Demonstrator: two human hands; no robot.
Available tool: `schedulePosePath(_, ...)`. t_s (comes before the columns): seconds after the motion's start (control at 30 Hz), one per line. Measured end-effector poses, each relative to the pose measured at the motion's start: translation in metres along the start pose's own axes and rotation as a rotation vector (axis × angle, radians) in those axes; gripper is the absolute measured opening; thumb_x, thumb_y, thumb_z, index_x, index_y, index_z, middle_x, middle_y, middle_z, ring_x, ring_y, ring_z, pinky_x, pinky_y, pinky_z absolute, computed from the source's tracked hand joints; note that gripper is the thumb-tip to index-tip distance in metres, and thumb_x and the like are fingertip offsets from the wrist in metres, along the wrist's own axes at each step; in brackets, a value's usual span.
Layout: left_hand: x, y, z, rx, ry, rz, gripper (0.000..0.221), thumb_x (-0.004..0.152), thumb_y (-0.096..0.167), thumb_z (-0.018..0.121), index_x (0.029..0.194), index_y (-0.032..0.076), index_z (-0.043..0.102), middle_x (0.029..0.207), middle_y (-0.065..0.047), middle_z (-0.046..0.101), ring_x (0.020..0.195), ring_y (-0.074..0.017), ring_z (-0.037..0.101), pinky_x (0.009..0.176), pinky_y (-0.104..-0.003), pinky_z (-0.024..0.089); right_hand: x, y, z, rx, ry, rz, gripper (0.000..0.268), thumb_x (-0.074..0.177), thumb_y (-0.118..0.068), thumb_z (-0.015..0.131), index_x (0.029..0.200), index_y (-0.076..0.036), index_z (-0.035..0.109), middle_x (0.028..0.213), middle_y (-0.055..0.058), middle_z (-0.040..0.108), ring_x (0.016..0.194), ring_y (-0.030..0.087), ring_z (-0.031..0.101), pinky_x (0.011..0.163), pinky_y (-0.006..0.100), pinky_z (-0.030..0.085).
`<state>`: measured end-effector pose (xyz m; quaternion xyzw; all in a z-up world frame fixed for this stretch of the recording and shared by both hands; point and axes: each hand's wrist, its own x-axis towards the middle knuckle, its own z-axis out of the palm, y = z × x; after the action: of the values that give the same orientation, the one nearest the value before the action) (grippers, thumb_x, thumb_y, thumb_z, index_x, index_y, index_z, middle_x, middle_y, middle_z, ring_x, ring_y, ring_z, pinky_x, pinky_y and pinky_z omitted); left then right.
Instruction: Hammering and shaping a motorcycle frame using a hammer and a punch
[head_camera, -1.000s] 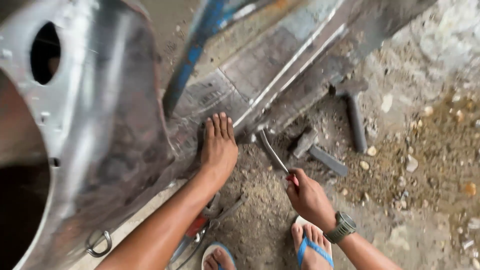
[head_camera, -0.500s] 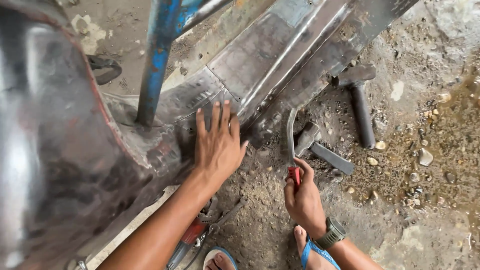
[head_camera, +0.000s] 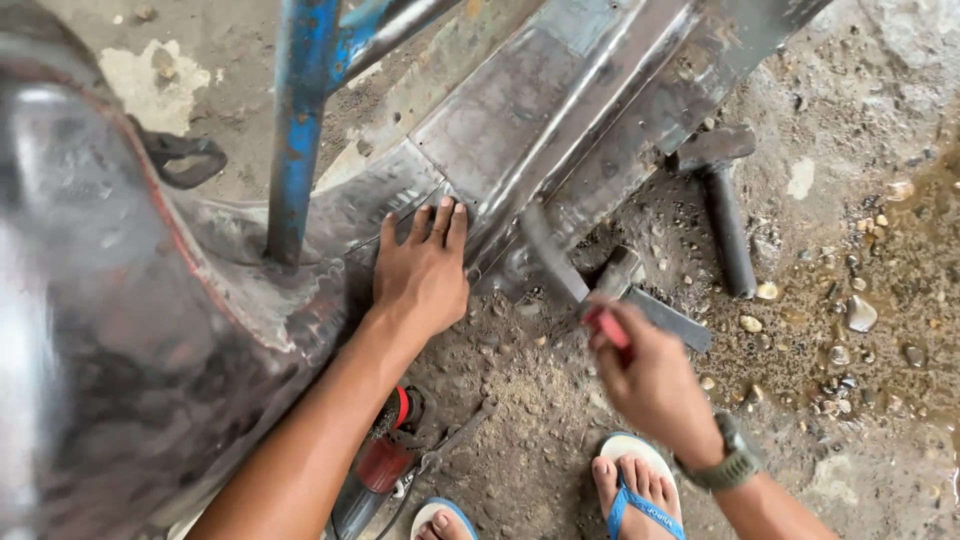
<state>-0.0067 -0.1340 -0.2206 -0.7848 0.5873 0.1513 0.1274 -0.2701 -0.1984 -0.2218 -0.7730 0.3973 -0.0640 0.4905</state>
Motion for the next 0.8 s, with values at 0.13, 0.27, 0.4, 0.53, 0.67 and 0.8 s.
schedulePosePath(0.13,-0.001,0.006,0.000,0.028,-0.047,0.014,0.080,0.088,0.027,0.060,0.158,0.000,0.032,0.161,-0.025,0.039,0.146,-0.0424,0.040,0.115,-0.065,0.021,0.040,0.024,0.005,-0.065,0.262,-0.202,0.032,0.095,0.005,0.049,0.125,0.003,0.060,0.080,0.020,0.069,0.042,0.021,0.057,0.039,0.030,0.047)
schedulePosePath(0.27,0.009,0.008,0.000,0.046,-0.223,0.002,0.082,0.092,0.014,0.049,0.161,0.000,0.007,0.170,-0.022,0.007,0.154,-0.0460,0.016,0.122,-0.068,0.012,-0.012,0.007,0.028,-0.067,-0.178,0.042,0.030,0.096,-0.003,0.049,0.123,-0.010,0.062,0.061,-0.004,0.066,0.038,0.003,0.047,0.034,0.017,0.037)
schedulePosePath(0.4,0.007,0.009,0.000,0.031,-0.304,-0.011,0.076,0.096,0.006,0.037,0.160,-0.002,-0.003,0.169,-0.023,0.000,0.155,-0.0479,0.008,0.124,-0.066,0.004,-0.007,0.015,0.016,-0.093,0.014,0.057,0.020,0.098,-0.003,0.045,0.107,-0.009,0.062,0.068,-0.004,0.064,0.044,0.005,0.053,0.036,0.017,0.046)
schedulePosePath(0.53,0.013,0.009,0.018,0.079,-0.142,-0.021,0.076,0.099,0.030,0.042,0.160,-0.001,0.011,0.168,-0.023,0.010,0.153,-0.0463,0.019,0.120,-0.066,0.016,0.013,0.021,-0.002,-0.139,0.219,-0.256,0.030,0.099,0.001,0.042,0.126,0.002,0.053,0.073,0.004,0.062,0.044,0.007,0.047,0.036,0.020,0.042)
schedulePosePath(0.67,0.010,0.004,0.026,0.118,-0.141,0.026,0.076,0.097,0.027,0.039,0.159,-0.004,0.009,0.167,-0.027,0.006,0.152,-0.0491,0.015,0.121,-0.067,0.011,-0.021,0.033,0.008,-0.138,-0.110,-0.118,0.036,0.090,-0.006,0.054,0.124,-0.010,0.065,0.070,-0.003,0.073,0.038,0.003,0.048,0.034,0.017,0.039)
schedulePosePath(0.8,0.007,0.011,0.047,0.247,-0.011,0.055,0.080,0.091,0.028,0.046,0.156,-0.006,0.017,0.164,-0.030,0.017,0.149,-0.0516,0.025,0.118,-0.069,0.021,-0.041,0.050,0.008,-0.152,-0.066,0.139,0.045,0.086,-0.023,0.058,0.131,-0.026,0.062,0.104,0.003,0.080,0.077,0.024,0.076,0.073,0.036,0.055)
